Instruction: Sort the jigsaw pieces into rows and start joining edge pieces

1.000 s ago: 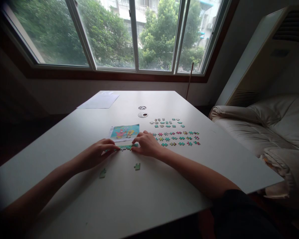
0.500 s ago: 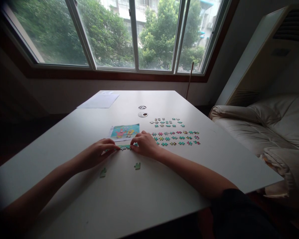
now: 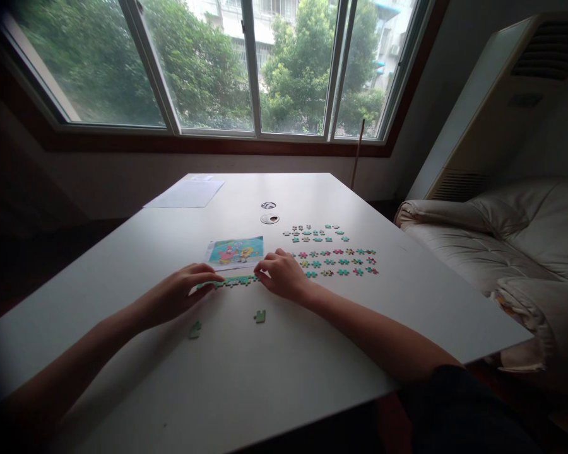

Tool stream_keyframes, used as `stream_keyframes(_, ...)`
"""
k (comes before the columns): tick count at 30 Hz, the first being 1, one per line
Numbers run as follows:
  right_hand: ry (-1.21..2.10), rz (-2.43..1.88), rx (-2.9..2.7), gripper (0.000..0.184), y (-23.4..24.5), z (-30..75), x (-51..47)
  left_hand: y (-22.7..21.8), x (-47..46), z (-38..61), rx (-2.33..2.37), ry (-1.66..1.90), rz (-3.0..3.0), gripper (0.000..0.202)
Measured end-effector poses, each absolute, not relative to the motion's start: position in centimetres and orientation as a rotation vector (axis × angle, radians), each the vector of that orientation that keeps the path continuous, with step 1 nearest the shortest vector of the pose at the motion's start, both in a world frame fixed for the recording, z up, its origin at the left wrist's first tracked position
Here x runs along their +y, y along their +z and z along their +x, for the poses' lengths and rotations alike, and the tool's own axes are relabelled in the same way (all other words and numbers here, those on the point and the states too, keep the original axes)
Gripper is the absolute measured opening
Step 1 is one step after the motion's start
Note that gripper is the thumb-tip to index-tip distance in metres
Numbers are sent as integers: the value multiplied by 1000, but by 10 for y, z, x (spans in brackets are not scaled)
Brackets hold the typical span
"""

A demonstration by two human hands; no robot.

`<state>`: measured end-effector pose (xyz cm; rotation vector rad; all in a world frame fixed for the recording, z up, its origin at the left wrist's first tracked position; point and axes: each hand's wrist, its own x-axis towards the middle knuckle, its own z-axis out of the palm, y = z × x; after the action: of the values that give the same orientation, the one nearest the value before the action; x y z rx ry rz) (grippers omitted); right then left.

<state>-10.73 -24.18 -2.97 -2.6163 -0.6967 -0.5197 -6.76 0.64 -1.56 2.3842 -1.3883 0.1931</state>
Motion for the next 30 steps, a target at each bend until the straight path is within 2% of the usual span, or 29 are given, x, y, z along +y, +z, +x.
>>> stream_keyframes(10,-398,-2686,-666,17,-28,-104,-244,-15,8,-67,-1349,134,2422,23)
stream_keyframes(30,-397,-2647,-780,22,-26,-103,-245,-16,7,-69,-1350,134,2421,24)
